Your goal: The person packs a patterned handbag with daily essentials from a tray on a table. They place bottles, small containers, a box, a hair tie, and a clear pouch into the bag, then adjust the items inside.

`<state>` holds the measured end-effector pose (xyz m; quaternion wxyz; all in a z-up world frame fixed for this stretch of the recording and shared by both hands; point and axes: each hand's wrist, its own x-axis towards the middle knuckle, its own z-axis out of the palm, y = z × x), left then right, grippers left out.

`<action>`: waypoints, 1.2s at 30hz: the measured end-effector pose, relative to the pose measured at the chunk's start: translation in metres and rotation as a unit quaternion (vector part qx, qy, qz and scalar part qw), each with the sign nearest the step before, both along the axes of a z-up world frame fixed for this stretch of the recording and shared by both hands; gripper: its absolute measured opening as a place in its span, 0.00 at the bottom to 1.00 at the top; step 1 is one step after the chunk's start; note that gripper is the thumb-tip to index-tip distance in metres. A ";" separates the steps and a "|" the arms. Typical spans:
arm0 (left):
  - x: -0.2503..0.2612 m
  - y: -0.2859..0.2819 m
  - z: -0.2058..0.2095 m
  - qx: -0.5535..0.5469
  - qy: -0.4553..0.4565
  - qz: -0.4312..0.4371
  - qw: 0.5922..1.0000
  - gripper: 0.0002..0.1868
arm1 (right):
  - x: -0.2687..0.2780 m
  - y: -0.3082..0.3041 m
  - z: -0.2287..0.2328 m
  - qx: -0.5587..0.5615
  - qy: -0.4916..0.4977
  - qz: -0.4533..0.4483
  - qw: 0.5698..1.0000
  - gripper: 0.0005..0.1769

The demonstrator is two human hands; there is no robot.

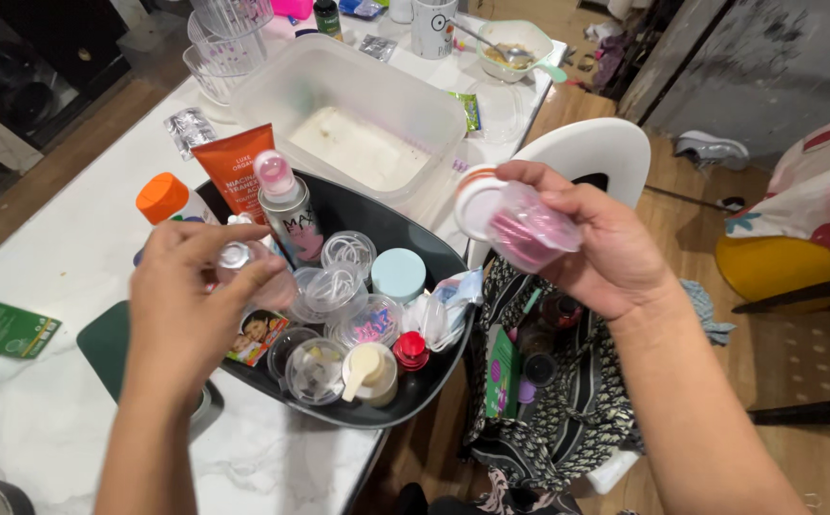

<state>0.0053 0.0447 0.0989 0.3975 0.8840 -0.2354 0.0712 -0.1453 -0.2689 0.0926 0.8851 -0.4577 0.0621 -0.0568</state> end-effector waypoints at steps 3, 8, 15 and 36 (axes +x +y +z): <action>0.007 -0.001 -0.028 -0.015 -0.025 0.002 1.000 0.21 | 0.008 0.020 0.013 -0.035 0.039 -0.023 0.998 0.25; 0.017 -0.002 -0.052 0.008 -0.105 0.024 0.994 0.21 | 0.025 0.048 0.021 -0.217 0.063 0.021 0.974 0.25; 0.031 0.000 -0.063 0.104 -0.055 0.053 0.992 0.22 | 0.082 0.102 -0.011 -0.484 -0.086 0.032 0.870 0.24; -0.033 0.020 -0.069 -0.175 0.270 0.043 0.946 0.11 | 0.104 0.112 -0.036 -0.315 0.000 0.083 0.945 0.20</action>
